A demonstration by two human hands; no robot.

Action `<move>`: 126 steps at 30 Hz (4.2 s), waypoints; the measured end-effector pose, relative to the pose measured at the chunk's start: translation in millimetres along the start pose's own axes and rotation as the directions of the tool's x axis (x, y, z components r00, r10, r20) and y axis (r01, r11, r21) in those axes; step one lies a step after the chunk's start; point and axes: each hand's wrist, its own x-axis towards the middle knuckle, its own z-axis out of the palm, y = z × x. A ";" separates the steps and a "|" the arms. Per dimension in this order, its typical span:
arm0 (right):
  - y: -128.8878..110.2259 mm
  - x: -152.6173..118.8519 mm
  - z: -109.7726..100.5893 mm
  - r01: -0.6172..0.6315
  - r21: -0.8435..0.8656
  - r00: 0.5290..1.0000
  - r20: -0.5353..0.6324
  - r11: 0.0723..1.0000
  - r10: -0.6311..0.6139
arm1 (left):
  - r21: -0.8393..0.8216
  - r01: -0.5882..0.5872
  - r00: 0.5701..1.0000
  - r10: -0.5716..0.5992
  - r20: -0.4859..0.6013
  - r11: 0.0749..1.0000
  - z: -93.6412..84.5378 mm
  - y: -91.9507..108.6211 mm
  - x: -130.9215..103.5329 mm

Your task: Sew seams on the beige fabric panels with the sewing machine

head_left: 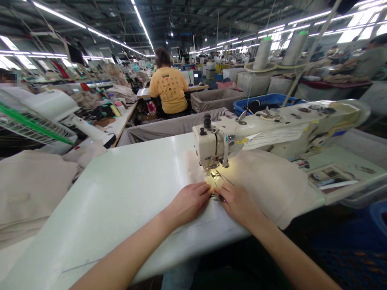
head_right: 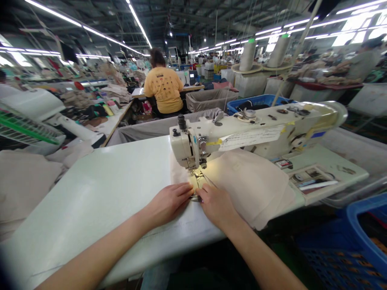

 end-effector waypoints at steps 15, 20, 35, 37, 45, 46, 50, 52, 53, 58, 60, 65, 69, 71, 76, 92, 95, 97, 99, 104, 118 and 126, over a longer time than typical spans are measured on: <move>-0.4 17.0 -7.4 -0.031 0.020 0.999 0.015 0.999 0.031 | 0.054 0.007 0.999 -0.009 0.039 0.999 -3.4 -20.2 9.6; -1.1 23.6 -9.2 -0.039 0.023 0.999 0.013 0.999 0.039 | 0.037 0.003 1.000 -0.004 0.007 0.999 -6.5 -27.1 13.9; -9.8 21.0 -4.1 -0.074 0.004 0.997 -0.002 0.997 0.074 | 0.010 0.012 0.998 -0.011 -0.067 1.000 -4.7 -46.3 24.6; -11.6 17.5 -1.2 -0.081 0.016 0.997 -0.005 0.997 0.081 | 0.022 0.021 0.997 -0.020 -0.073 1.000 -3.1 -47.3 25.0; -12.5 12.3 14.2 -0.109 0.002 0.992 -0.056 0.994 0.109 | 0.001 0.041 0.994 -0.041 -0.106 0.999 1.9 -50.1 24.3; -12.5 12.1 15.2 -0.109 0.000 0.992 -0.061 0.994 0.109 | -0.001 0.044 0.993 -0.044 -0.109 0.999 2.7 -50.3 24.1; -12.8 11.7 15.7 -0.110 -0.007 0.992 -0.068 0.994 0.109 | -0.004 0.066 0.990 -0.066 -0.128 0.998 5.0 -49.6 22.9; -12.8 11.7 15.4 -0.108 -0.008 0.992 -0.071 0.994 0.108 | -0.005 0.077 0.987 -0.077 -0.140 0.997 5.4 -48.9 22.2; -12.8 11.7 15.4 -0.107 -0.007 0.992 -0.072 0.994 0.106 | -0.007 0.079 0.986 -0.079 -0.146 0.997 5.5 -48.7 21.7; -12.3 11.6 16.4 -0.110 -0.005 0.991 -0.070 0.994 0.110 | -0.045 0.065 0.981 -0.073 -0.182 0.997 6.8 -52.2 17.4; -12.3 11.5 16.5 -0.111 -0.004 0.991 -0.070 0.994 0.111 | -0.065 0.066 0.978 -0.078 -0.194 0.996 7.2 -54.6 15.7; -12.1 10.5 15.5 -0.101 0.014 0.992 -0.079 0.995 0.102 | -0.057 0.048 0.983 -0.057 -0.176 0.997 5.8 -58.0 14.1; -11.2 10.4 16.4 -0.097 0.036 0.991 -0.086 0.995 0.100 | -0.045 0.020 0.986 -0.027 -0.164 0.999 4.9 -57.9 15.2; -10.8 11.0 17.3 -0.098 0.043 0.991 -0.088 0.994 0.101 | -0.045 0.019 0.986 -0.026 -0.162 0.999 4.9 -57.0 16.0; -10.6 12.2 19.6 -0.090 0.062 0.989 -0.113 0.994 0.096 | -0.041 0.037 0.987 -0.043 -0.155 0.998 4.5 -55.3 17.1; -12.1 12.1 17.8 -0.093 0.097 0.985 -0.138 0.991 0.106 | 0.013 0.120 0.986 -0.118 -0.121 0.993 3.4 -54.6 17.9; -12.4 12.5 14.5 -0.102 0.101 0.987 -0.114 0.990 0.114 | 0.059 0.178 0.982 -0.173 -0.079 0.982 0.5 -51.7 19.3; -12.3 12.4 11.1 -0.107 0.111 0.988 -0.099 0.988 0.118 | 0.107 0.224 0.974 -0.220 -0.053 0.969 -4.0 -48.8 19.8; -11.5 11.3 6.6 -0.109 0.124 0.990 -0.078 0.986 0.119 | 0.154 0.273 0.962 -0.271 -0.031 0.950 -9.7 -44.5 19.0; -6.2 2.5 -3.8 -0.115 0.147 0.991 -0.056 0.983 0.124 | 0.114 0.276 0.959 -0.281 0.034 0.954 -18.0 -24.2 9.2; -3.4 -8.5 6.3 -0.086 0.147 0.991 -0.089 0.985 0.099 | 0.102 0.231 0.973 -0.230 -0.021 0.967 -2.0 7.2 -10.7; 6.3 -16.5 11.3 -0.030 0.140 0.974 -0.218 0.990 0.060 | 0.103 0.230 0.973 -0.227 -0.041 0.968 -0.8 -4.0 -46.5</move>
